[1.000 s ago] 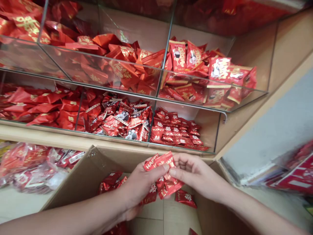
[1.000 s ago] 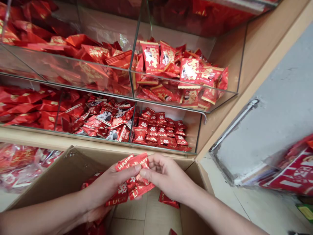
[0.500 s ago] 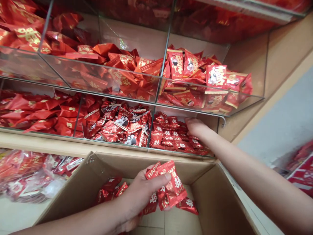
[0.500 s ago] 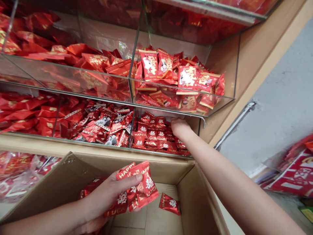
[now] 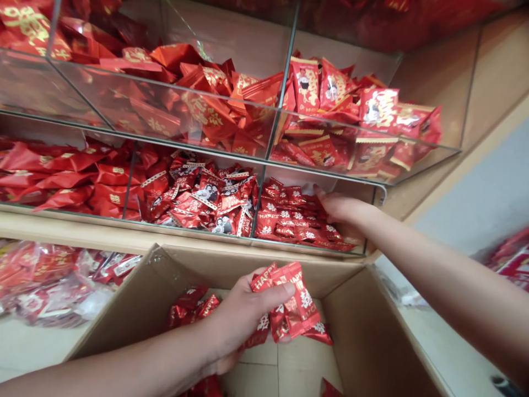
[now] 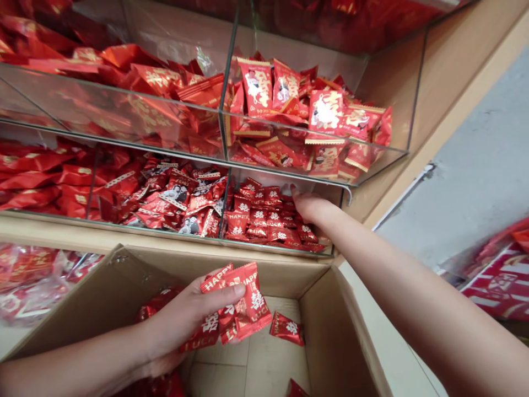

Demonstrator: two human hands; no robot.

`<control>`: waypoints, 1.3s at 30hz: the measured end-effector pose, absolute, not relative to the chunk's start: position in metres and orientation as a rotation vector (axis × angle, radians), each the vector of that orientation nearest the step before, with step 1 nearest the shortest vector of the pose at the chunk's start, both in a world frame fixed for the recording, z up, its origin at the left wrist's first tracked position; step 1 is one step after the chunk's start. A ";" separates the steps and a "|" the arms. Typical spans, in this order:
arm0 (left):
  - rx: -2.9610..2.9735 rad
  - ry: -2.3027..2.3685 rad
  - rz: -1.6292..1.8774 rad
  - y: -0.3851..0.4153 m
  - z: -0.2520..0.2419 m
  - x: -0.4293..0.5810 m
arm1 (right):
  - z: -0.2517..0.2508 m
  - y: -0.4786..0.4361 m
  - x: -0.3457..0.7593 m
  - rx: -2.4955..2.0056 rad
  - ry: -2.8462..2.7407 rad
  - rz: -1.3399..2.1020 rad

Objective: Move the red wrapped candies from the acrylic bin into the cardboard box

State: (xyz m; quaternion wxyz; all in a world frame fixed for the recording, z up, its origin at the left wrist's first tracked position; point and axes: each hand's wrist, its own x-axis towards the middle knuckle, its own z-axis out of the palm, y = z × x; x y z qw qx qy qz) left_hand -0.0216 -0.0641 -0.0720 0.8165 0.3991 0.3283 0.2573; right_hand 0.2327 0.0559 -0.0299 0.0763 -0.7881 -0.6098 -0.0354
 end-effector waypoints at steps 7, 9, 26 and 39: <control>0.846 0.705 0.540 -0.063 -0.074 -0.023 | -0.022 0.059 0.225 -2.404 -1.744 0.013; 0.847 0.709 0.521 -0.063 -0.074 -0.024 | -0.021 0.058 0.223 -2.425 -1.792 0.001; 0.836 0.683 0.526 -0.063 -0.074 -0.024 | -0.018 0.056 0.220 -2.058 -2.417 -0.412; 0.860 0.699 0.524 -0.063 -0.075 -0.021 | -0.027 0.063 0.207 -1.784 -2.549 -0.504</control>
